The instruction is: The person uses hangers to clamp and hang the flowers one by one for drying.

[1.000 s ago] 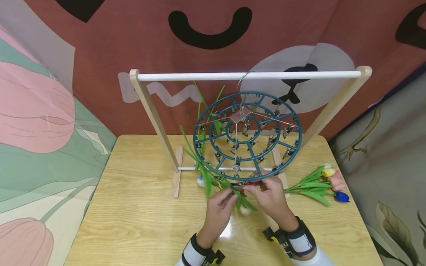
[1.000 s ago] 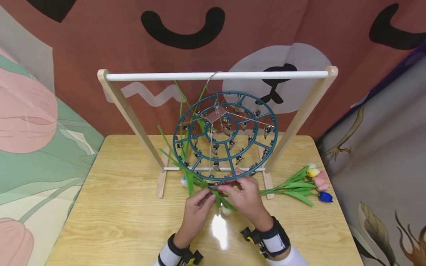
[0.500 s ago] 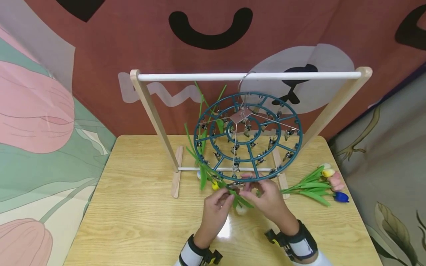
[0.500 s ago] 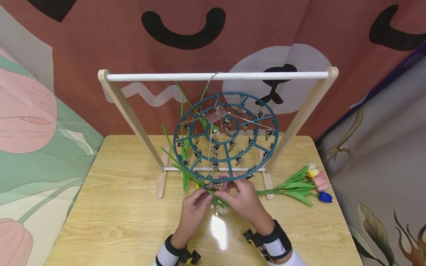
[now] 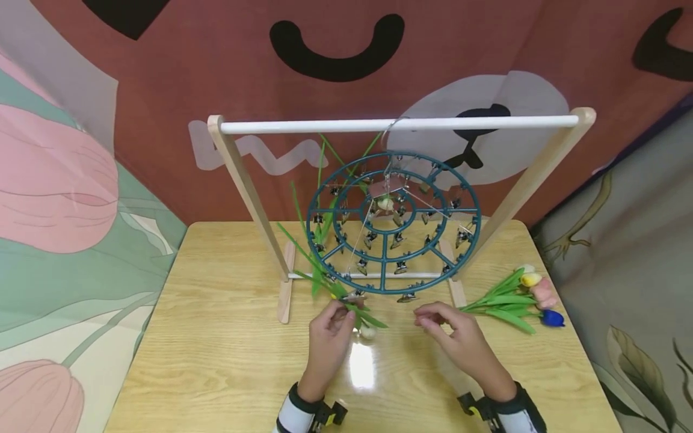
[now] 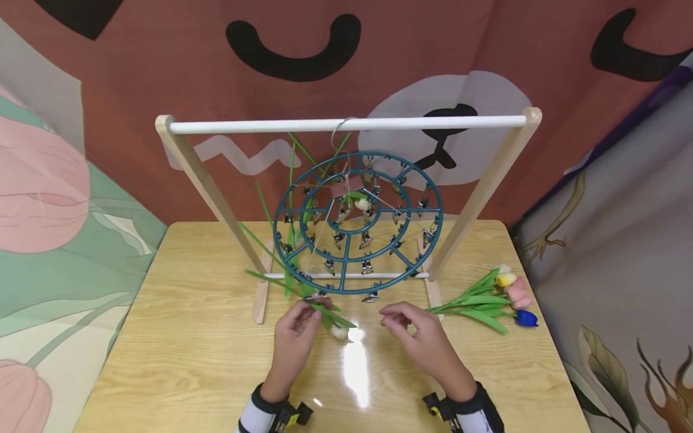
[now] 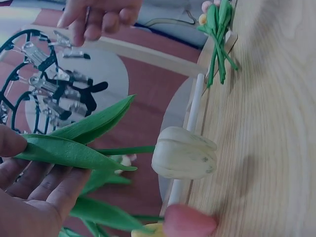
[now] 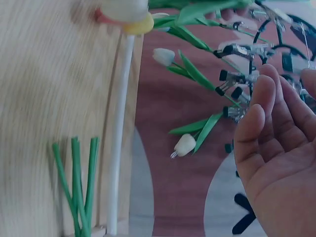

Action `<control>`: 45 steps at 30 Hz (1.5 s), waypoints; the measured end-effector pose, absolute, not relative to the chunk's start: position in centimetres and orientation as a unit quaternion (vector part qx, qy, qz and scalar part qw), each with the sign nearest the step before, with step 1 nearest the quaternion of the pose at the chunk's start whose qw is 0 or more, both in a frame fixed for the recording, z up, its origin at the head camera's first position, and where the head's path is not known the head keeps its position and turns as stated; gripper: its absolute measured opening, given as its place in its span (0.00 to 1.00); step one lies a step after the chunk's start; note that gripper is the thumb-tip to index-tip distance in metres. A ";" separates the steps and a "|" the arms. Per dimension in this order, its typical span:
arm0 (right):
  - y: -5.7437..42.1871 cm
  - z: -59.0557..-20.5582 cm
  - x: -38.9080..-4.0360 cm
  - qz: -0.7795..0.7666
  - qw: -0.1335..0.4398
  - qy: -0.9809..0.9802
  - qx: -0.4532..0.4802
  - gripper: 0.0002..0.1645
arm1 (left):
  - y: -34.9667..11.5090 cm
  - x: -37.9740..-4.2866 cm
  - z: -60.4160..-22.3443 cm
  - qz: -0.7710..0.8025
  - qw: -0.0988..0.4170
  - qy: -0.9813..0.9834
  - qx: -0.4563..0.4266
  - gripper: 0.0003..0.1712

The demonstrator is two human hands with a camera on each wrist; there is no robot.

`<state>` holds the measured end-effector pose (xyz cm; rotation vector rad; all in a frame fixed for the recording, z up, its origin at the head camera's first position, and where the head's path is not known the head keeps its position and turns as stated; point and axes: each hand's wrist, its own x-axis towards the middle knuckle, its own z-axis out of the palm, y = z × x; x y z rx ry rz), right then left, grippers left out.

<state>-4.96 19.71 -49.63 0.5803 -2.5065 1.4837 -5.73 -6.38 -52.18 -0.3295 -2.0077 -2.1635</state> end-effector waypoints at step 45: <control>30.2 -55.3 -6.6 0.164 0.169 -0.961 0.147 0.18 | -10.2 -9.1 -51.4 -0.688 0.150 -0.710 -0.025 0.11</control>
